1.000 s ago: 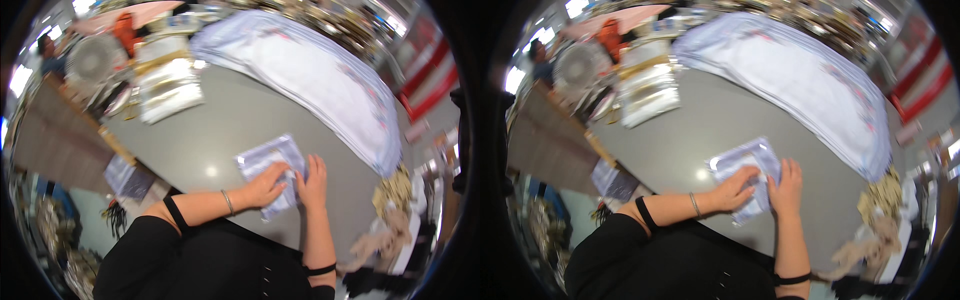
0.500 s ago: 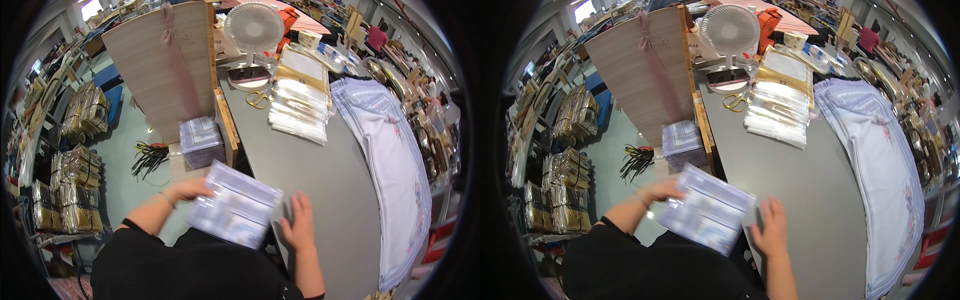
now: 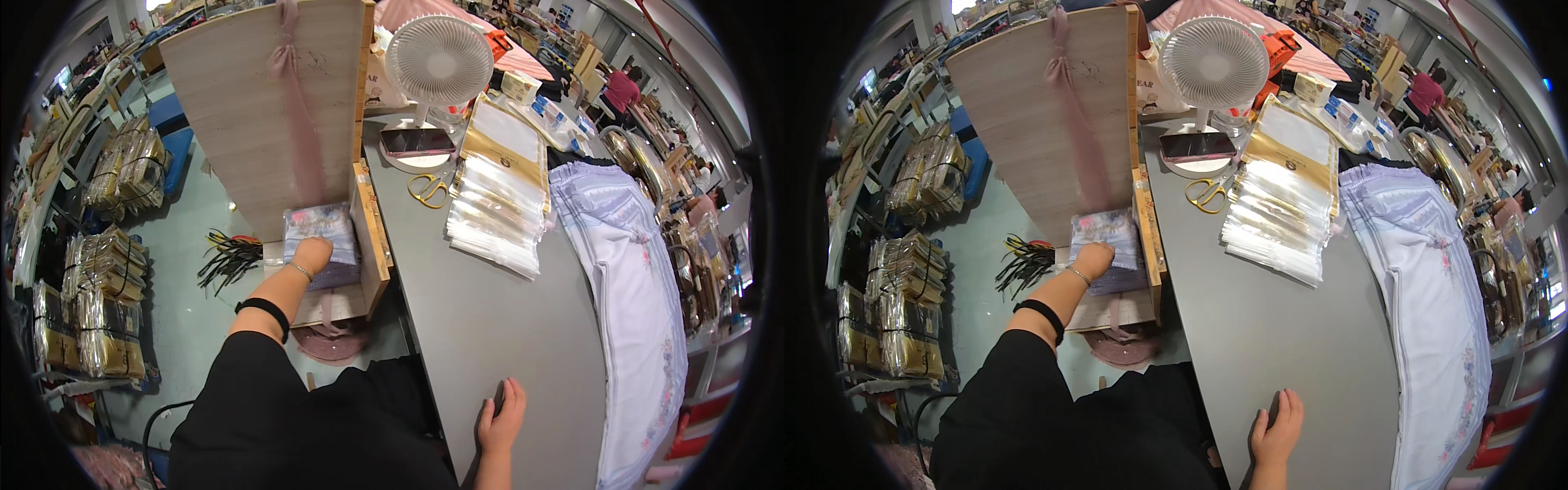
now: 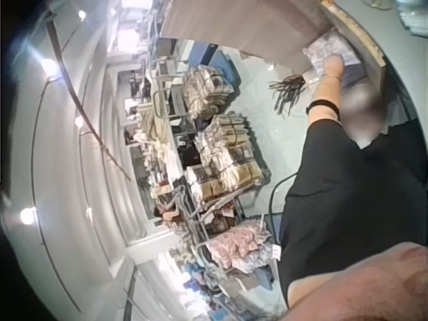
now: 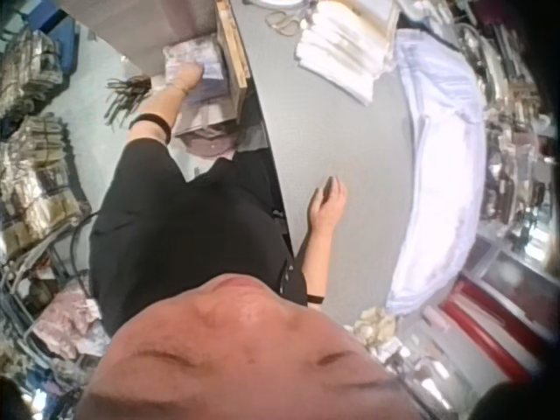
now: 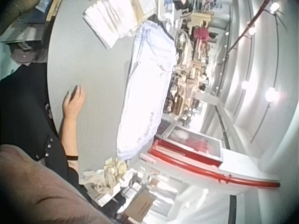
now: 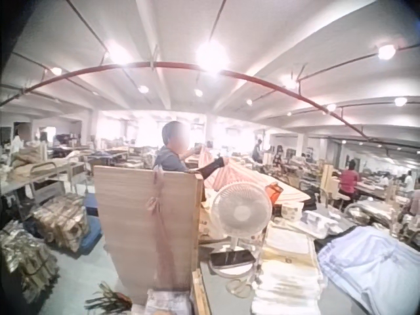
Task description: The person repeatedly folds floral-patterned tablecloths on a worktable and places them into clear plastic bags. The person then stacks the packaged items on the table. The process is repeated for multiple tablecloths.
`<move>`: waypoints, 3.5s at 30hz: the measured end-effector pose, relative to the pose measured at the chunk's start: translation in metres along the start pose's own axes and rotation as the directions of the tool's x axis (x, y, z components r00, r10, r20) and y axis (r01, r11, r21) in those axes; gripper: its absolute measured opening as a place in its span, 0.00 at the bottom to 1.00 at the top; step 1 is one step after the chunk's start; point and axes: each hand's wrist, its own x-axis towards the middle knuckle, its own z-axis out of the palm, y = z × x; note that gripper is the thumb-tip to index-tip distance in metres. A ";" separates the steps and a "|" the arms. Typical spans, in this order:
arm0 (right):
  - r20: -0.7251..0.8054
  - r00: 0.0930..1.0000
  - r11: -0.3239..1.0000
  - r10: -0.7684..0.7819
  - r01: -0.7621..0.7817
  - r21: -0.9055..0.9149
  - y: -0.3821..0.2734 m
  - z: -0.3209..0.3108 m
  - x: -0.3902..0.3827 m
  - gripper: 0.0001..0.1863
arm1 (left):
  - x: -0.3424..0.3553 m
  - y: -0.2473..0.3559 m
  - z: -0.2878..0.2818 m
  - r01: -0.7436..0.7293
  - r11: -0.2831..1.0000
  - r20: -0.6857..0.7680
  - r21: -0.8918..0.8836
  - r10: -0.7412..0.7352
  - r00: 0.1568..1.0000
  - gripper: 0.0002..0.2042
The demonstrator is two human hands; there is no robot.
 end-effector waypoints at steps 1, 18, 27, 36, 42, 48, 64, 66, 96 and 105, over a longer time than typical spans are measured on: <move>-0.001 1.000 1.000 -0.019 0.019 -0.009 0.000 -0.001 0.000 0.24 | 0.006 0.002 0.012 -0.004 1.000 -0.058 0.014 0.005 0.998 0.07; 0.058 0.998 0.994 0.037 -0.042 0.098 0.022 -0.031 0.011 0.20 | -0.018 -0.009 0.001 0.314 0.827 -0.004 -0.466 -0.357 0.934 0.11; -0.420 0.812 0.759 0.405 -0.555 -0.341 0.242 -0.134 0.053 0.06 | 0.000 0.107 -0.207 -0.428 0.247 -0.421 -0.869 0.084 0.903 0.06; -0.375 0.860 0.661 0.347 -0.508 -0.553 0.292 -0.135 0.080 0.03 | 0.002 0.275 -0.287 -0.754 0.245 -0.554 -0.610 0.549 0.626 0.03; -0.208 0.915 0.665 0.346 -0.395 -0.634 0.294 -0.135 0.083 0.03 | 0.012 0.335 -0.283 -0.778 0.169 -0.496 -0.605 0.685 0.534 0.04; -0.249 0.826 0.806 0.506 -0.555 -0.204 0.296 -0.148 0.086 0.08 | 0.017 0.363 -0.279 -0.788 0.127 -0.448 -0.602 0.763 0.466 0.03; -0.177 0.833 0.805 0.523 -0.552 -0.217 0.301 -0.149 0.093 0.06 | 0.017 0.373 -0.274 -0.743 0.126 -0.371 -0.658 0.803 0.466 0.04; -0.189 0.827 0.802 0.529 -0.560 -0.206 0.299 -0.148 0.093 0.06 | 0.017 0.377 -0.274 -0.752 0.110 -0.373 -0.650 0.816 0.442 0.04; -0.497 0.853 0.431 -0.157 -0.394 -0.812 0.152 -0.386 0.123 0.02 | 0.049 0.614 -0.282 -0.784 0.520 -0.642 -0.338 0.482 0.596 0.29; -0.311 0.950 0.604 0.005 -0.251 -0.756 0.124 -0.330 0.008 0.01 | 0.071 0.533 -0.259 -0.682 0.305 -0.612 -0.664 0.301 0.731 0.11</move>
